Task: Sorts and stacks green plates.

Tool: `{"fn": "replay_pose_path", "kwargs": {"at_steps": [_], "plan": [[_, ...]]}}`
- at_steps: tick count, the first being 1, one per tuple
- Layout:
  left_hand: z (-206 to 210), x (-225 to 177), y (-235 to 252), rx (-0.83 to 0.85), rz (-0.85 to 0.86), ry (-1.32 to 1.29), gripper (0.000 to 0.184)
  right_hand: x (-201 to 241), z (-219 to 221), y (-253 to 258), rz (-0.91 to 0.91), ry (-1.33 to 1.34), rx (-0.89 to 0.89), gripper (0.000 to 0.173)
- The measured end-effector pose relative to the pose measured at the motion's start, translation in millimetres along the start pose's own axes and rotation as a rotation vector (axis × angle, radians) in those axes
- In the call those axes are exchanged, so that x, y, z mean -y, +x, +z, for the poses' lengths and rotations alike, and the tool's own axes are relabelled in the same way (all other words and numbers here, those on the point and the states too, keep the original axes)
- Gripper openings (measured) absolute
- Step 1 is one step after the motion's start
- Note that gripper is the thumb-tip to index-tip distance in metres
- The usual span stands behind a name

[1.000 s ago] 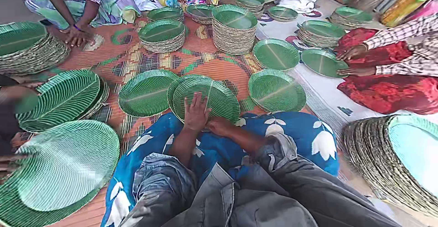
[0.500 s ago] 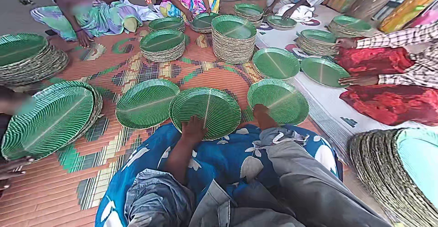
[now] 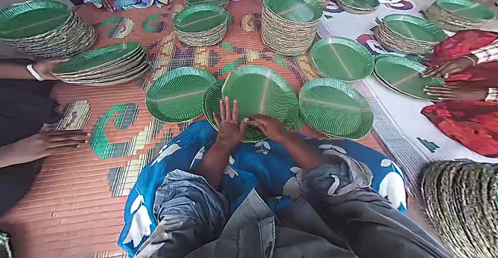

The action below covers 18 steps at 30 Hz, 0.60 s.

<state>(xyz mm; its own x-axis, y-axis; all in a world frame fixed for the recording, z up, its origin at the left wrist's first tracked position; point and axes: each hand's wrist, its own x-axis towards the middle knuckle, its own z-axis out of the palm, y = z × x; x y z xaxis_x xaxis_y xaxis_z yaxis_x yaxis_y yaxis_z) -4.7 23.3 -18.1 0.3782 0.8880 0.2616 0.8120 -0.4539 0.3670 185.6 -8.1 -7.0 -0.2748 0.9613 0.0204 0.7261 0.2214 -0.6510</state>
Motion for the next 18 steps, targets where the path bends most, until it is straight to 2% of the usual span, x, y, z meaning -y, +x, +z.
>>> {"fn": "replay_pose_path", "kwargs": {"at_steps": [1, 2, 3, 4, 5, 6, 7, 8, 10, 11, 14, 18], "plan": [[-1, 3, 0, -0.022, 0.05, 0.047, 0.071, 13, 15, -3, -0.025, 0.058, 0.163, 0.038], [-8, 2, 0, 0.071, 0.055, 0.102, 0.066, 21, 24, -4, -0.035, 0.102, 0.248, 0.038], [-18, -2, 2, 0.246, 0.015, 0.148, 0.062, 22, 23, -3, -0.011, 0.139, 0.271, 0.04], [-27, -7, 7, 0.462, -0.056, 0.196, 0.061, 16, 15, 0, 0.038, 0.173, 0.209, 0.042], [-30, -9, 11, 0.617, -0.101, 0.221, 0.061, 5, 3, 3, 0.115, 0.166, 0.052, 0.042], [-29, -9, 13, 0.684, -0.124, 0.223, 0.061, -10, -9, 5, 0.209, 0.1, -0.153, 0.04], [-29, -9, 14, 0.702, -0.134, 0.214, 0.061, -26, -25, 7, 0.344, -0.01, -0.305, 0.038], [-31, -11, 16, 0.714, -0.143, 0.211, 0.061, -39, -42, 7, 0.543, -0.118, -0.334, 0.04], [-32, -12, 18, 0.73, -0.152, 0.214, 0.063, -64, -59, 1, 0.896, -0.212, -0.21, 0.053], [-32, -12, 17, 0.733, -0.152, 0.217, 0.064, -75, -57, -5, 1.016, -0.244, -0.123, 0.052], [-32, -10, 17, 0.733, -0.144, 0.21, 0.065, -87, -42, -10, 1.161, -0.357, -0.027, 0.04], [-34, -9, 14, 0.726, -0.136, 0.177, 0.065, -101, -44, -12, 1.138, -0.356, -0.247, 0.041]]}}
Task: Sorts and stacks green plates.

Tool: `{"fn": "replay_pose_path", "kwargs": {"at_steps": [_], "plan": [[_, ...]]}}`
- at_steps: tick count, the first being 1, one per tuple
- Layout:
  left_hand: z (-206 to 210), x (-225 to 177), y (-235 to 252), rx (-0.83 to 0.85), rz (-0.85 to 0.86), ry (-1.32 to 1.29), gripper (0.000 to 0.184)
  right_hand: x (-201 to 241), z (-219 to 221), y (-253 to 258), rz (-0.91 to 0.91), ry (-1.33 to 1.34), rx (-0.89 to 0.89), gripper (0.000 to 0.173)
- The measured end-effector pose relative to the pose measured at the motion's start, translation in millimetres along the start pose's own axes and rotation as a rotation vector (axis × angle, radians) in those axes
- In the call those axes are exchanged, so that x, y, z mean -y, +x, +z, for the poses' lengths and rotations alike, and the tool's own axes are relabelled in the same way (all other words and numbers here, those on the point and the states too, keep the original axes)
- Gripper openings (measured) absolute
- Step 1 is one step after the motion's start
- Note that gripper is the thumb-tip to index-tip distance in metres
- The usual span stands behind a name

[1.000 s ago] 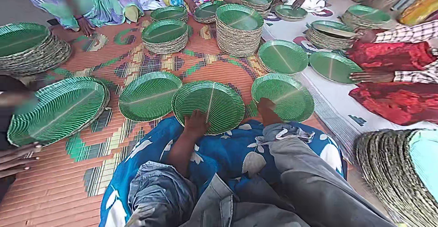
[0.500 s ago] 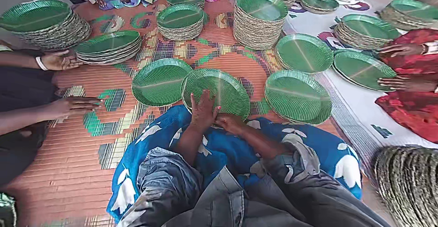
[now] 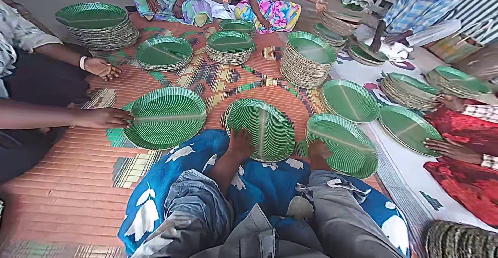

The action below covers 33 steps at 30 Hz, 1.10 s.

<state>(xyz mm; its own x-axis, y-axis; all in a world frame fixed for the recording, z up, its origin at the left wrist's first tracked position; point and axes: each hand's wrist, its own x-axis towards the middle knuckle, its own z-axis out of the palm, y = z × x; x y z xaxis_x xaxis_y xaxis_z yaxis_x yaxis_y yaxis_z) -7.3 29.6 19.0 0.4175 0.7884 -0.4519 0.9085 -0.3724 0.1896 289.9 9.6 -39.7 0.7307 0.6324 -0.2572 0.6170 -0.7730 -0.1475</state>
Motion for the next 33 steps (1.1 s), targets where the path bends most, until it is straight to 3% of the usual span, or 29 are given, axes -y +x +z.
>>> {"fn": "replay_pose_path", "kwargs": {"at_steps": [2, 5, 7, 9, 10, 14, 15, 18, 20, 22, 24, 26, 29, 31, 33], "plan": [[0, 1, 0, -0.004, 0.013, -0.027, 0.067, -2, -5, -3, -0.11, 0.098, -0.255, 0.038], [-1, 1, -4, -0.146, 0.033, -0.134, 0.085, 23, -21, -29, -0.639, 0.343, -0.587, 0.028], [7, 2, -3, -0.37, 0.069, -0.258, 0.086, 48, -10, -66, -1.005, 0.48, -0.459, 0.025], [15, 5, 2, -0.598, 0.038, -0.395, 0.081, 64, 9, -119, -1.13, 0.447, -0.009, 0.03], [15, 8, 5, -0.684, -0.013, -0.44, 0.079, 70, 16, -141, -1.127, 0.364, 0.166, 0.033], [6, 32, 3, -0.781, -0.252, -0.684, 0.087, 75, 18, -144, -1.088, 0.238, 0.324, 0.039], [5, 38, 2, -0.733, -0.317, -0.801, 0.086, 72, 15, -138, -1.072, 0.222, 0.363, 0.04], [0, 46, -2, -0.428, -0.349, -1.313, 0.055, 61, 19, -128, -1.035, 0.303, 0.389, 0.04], [1, 46, 3, -0.351, -0.346, -1.396, 0.052, 56, 25, -126, -1.051, 0.369, 0.325, 0.04], [2, 45, 7, -0.422, -0.363, -1.369, 0.051, 54, 24, -127, -1.118, 0.404, 0.188, 0.038], [1, 44, 8, -0.583, -0.429, -1.411, 0.047, 53, 23, -123, -1.216, 0.486, -0.048, 0.033], [-1, 48, 12, -0.765, -0.501, -1.63, 0.045, 55, 18, -108, -1.247, 0.582, -0.249, 0.031], [-6, 46, 10, -0.945, -0.464, -2.009, 0.054, 52, 2, -84, -1.186, 0.646, -0.348, 0.032], [-8, 44, 8, -0.832, -0.46, -2.063, 0.065, 46, -4, -68, -1.088, 0.655, -0.398, 0.036], [-3, 41, 9, -0.554, -0.402, -1.96, 0.068, 40, -10, -56, -0.934, 0.614, -0.425, 0.034]]}}
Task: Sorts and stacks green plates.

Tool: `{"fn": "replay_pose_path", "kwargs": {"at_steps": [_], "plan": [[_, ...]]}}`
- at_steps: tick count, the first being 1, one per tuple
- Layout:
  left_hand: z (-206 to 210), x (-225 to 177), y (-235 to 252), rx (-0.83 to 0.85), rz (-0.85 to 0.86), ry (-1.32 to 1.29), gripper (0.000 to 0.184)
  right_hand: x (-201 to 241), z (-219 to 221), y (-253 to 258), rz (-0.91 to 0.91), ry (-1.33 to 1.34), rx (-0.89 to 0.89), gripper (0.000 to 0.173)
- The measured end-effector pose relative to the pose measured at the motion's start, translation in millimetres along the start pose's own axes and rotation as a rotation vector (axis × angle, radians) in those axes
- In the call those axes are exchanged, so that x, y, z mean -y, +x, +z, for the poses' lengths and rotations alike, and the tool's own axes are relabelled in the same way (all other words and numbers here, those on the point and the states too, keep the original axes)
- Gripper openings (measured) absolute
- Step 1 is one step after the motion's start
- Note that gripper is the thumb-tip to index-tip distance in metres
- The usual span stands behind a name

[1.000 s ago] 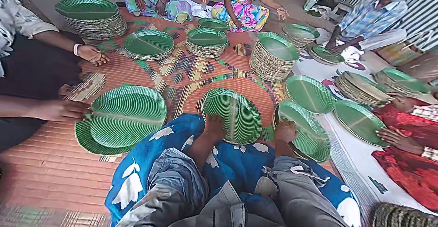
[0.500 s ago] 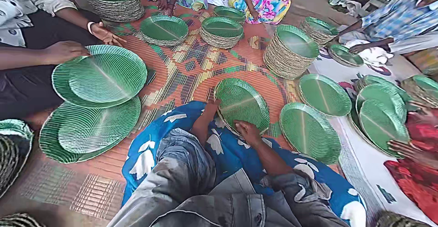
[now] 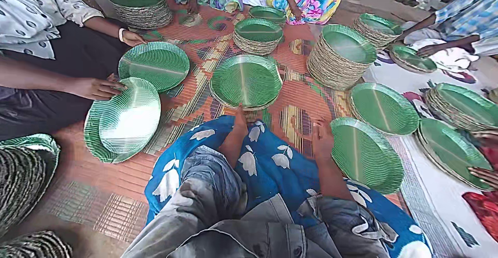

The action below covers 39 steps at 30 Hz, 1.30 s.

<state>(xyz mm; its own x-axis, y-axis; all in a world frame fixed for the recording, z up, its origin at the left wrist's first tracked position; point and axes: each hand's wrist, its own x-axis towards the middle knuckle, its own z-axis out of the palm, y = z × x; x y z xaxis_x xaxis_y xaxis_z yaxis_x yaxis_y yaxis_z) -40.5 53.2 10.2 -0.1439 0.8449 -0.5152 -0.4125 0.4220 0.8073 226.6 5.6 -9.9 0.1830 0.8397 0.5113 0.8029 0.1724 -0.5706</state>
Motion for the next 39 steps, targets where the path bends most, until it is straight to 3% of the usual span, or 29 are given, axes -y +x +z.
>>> {"fn": "replay_pose_path", "kwargs": {"at_steps": [3, 6, 9, 13, 18, 26, 30, 37, 39], "plan": [[-2, 18, 2, 0.255, -0.069, 0.344, 0.05, -3, -25, 20, 0.366, -0.224, 0.255, 0.036], [6, 19, 3, 0.245, -0.011, 0.455, 0.04, -26, -34, 48, 0.645, -0.389, 0.519, 0.047], [11, 19, 8, 0.286, 0.077, 0.616, 0.04, -58, -33, 47, 0.789, -0.487, 0.703, 0.056], [16, 25, 18, 0.352, 0.176, 0.834, 0.04, -90, -13, 21, 0.817, -0.588, 0.776, 0.046], [26, 24, 23, 0.409, 0.158, 0.962, 0.042, -90, 8, 22, 0.834, -0.716, 0.692, 0.032], [33, 21, 17, 0.395, 0.158, 1.202, 0.044, -109, 5, 23, 0.819, -0.622, 0.59, 0.045], [30, 22, 4, 0.4, 0.206, 1.31, 0.042, -105, 4, 18, 0.81, -0.647, 0.591, 0.043], [13, 30, -11, 0.44, 0.357, 1.248, 0.04, -101, -7, 6, 0.867, -0.601, 0.524, 0.035], [8, 27, -19, 0.434, 0.397, 1.19, 0.039, -109, -14, 4, 0.821, -0.605, 0.426, 0.038]]}}
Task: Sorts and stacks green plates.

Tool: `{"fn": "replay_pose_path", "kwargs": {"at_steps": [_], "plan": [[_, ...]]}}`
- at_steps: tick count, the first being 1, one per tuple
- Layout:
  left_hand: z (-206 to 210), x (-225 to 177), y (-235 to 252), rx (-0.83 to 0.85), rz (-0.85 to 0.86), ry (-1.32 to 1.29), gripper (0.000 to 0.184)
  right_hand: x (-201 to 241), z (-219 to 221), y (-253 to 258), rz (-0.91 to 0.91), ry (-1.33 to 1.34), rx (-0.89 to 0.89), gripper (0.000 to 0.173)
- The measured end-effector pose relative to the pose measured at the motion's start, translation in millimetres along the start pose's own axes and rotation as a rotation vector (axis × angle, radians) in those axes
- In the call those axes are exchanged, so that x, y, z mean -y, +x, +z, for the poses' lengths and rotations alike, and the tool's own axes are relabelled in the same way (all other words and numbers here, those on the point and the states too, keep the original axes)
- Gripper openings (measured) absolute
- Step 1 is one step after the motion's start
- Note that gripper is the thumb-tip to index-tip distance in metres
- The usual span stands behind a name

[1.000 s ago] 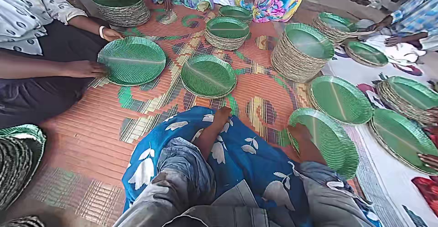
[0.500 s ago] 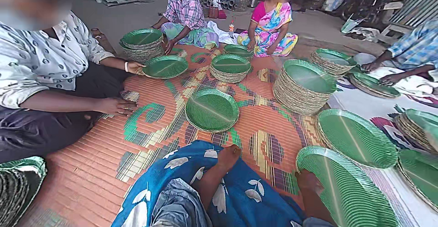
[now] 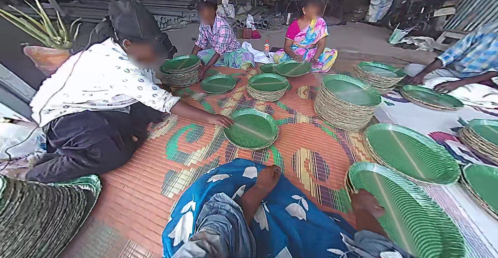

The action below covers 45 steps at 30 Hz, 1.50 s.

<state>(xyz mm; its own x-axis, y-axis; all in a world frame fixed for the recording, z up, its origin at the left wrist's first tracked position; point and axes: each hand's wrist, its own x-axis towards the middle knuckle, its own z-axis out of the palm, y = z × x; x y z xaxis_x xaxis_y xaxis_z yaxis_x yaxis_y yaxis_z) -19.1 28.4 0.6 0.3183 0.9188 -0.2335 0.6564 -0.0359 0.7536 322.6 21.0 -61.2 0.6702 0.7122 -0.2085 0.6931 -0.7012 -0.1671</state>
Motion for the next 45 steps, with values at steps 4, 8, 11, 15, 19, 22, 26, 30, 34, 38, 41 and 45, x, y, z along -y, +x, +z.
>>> {"fn": "replay_pose_path", "kwargs": {"at_steps": [4, 8, 11, 15, 19, 22, 26, 30, 34, 38, 41, 45], "plan": [[3, -3, -27, -0.212, 0.105, 0.119, 0.046, 0, -26, -21, -0.264, 0.1, -0.311, 0.047], [8, 1, -37, -0.572, 0.555, 0.515, 0.063, 43, -51, -85, -0.87, 0.249, -0.34, 0.031], [5, -8, -43, -0.499, 0.666, 0.616, 0.051, 60, -24, -151, -1.207, 0.313, 0.015, 0.035], [-2, -24, -53, 0.059, 0.202, 0.656, 0.051, 65, -6, -187, -1.414, 0.121, 0.43, 0.046], [6, 1, -40, 0.244, 0.03, 0.678, 0.056, 61, -39, -134, -1.025, 0.244, 0.092, 0.037], [3, 5, -27, 0.229, 0.059, 0.652, 0.056, 52, -52, -64, -0.547, 0.025, 0.045, 0.057], [0, 2, -14, 0.2, 0.068, 0.608, 0.055, 32, -48, -48, -0.171, -0.168, 0.328, 0.043], [0, 3, -5, 0.199, 0.066, 0.598, 0.054, 36, -46, -57, 0.002, -0.209, 0.311, 0.039], [-4, 2, 1, 0.213, 0.052, 0.582, 0.053, 29, -21, -35, 0.007, -0.023, 0.24, 0.054], [-1, 3, 4, 0.218, 0.052, 0.596, 0.054, 27, -11, -31, -0.015, -0.197, 0.227, 0.036], [-4, 1, 5, 0.257, 0.039, 0.631, 0.055, 21, -13, -22, 0.021, -0.107, 0.119, 0.039], [-1, 6, 2, 0.197, 0.061, 0.59, 0.058, 17, -17, -20, -0.211, -0.024, -0.243, 0.044]]}}
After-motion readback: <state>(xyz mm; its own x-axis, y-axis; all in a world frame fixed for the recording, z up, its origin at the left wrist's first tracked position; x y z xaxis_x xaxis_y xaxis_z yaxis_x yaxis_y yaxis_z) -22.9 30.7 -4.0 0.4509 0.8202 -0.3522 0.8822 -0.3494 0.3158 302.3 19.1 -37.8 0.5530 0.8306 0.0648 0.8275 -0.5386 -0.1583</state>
